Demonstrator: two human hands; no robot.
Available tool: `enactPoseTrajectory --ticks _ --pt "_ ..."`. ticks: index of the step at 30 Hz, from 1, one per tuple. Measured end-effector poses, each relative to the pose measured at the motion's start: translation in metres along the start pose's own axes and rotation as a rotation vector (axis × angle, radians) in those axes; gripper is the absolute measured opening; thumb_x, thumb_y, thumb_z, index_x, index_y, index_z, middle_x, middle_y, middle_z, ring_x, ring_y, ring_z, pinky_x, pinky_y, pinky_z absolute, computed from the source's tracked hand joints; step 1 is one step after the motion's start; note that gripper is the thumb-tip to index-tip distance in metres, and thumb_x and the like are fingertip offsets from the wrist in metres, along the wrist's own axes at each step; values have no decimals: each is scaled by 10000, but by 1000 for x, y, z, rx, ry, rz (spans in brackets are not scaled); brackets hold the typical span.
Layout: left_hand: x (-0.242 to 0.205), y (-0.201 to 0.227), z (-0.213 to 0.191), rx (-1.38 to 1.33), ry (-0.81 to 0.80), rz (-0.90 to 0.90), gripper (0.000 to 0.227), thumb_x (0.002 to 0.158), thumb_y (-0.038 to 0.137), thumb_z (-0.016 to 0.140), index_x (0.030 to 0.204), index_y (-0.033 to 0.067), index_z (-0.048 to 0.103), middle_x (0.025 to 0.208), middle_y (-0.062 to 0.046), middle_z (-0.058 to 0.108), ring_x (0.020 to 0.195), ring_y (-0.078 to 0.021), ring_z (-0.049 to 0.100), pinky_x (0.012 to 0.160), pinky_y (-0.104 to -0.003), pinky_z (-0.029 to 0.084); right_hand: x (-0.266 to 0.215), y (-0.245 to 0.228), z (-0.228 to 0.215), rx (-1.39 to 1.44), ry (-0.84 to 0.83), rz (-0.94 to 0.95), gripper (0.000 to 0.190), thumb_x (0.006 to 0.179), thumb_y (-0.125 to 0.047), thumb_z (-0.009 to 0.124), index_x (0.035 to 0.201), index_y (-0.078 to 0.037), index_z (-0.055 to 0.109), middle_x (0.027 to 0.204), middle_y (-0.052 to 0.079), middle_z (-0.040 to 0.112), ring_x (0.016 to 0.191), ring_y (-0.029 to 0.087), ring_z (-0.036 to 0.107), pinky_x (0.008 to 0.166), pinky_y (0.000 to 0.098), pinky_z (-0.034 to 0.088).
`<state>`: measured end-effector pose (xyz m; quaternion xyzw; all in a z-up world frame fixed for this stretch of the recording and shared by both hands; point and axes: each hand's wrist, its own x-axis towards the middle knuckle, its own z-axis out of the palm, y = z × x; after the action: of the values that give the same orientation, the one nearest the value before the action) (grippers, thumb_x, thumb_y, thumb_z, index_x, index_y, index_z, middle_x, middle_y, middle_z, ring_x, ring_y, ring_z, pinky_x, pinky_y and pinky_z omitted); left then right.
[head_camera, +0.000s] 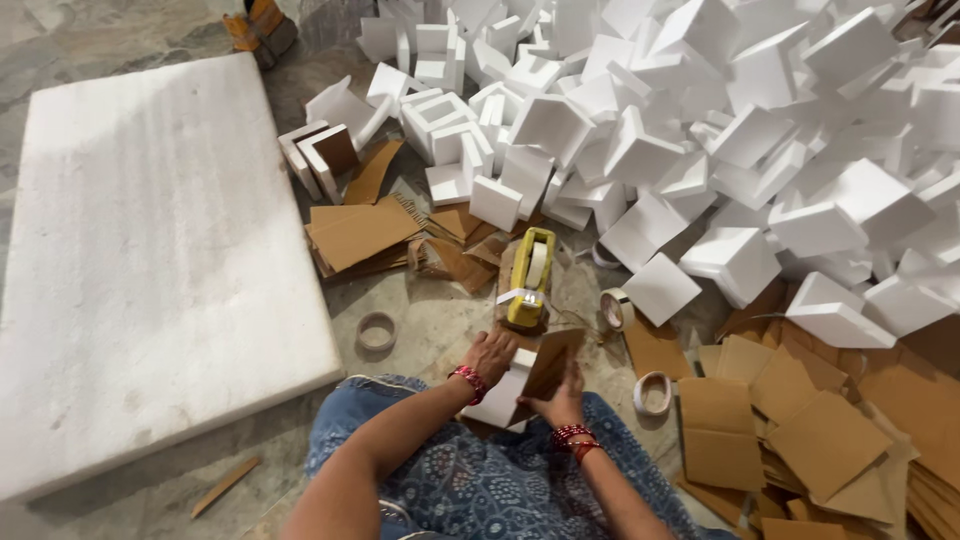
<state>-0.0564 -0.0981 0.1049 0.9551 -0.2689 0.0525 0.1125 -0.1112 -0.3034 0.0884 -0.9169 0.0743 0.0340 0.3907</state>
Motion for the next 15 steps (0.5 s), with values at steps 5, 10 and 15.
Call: enactPoseTrajectory --ticks 5,10,15 --pt "-2 -2 -7 35 71 43 276 828 172 697 1080 117 600 1088 -64 625 1142 -253 566 915 -407 428 -8 -4 2 100 193 0 1475 485 -207 981 1643 -241 67 1450 245 439 1251 378 572 999 449 573" --pt "-2 -3 -7 -54 -11 12 282 852 211 708 1091 113 597 1104 -74 634 1120 -261 566 937 -421 413 0 5 -15 321 123 160 1115 669 -114 893 1569 -123 234 1213 169 681 1079 280 683 884 394 592" --pt "0 -8 6 -81 44 30 297 875 169 674 1167 134 638 1146 -42 659 1115 -226 580 965 -397 416 0 12 -30 552 -108 182 267 883 -90 783 1095 71 769 986 122 807 888 199 738 782 321 591"
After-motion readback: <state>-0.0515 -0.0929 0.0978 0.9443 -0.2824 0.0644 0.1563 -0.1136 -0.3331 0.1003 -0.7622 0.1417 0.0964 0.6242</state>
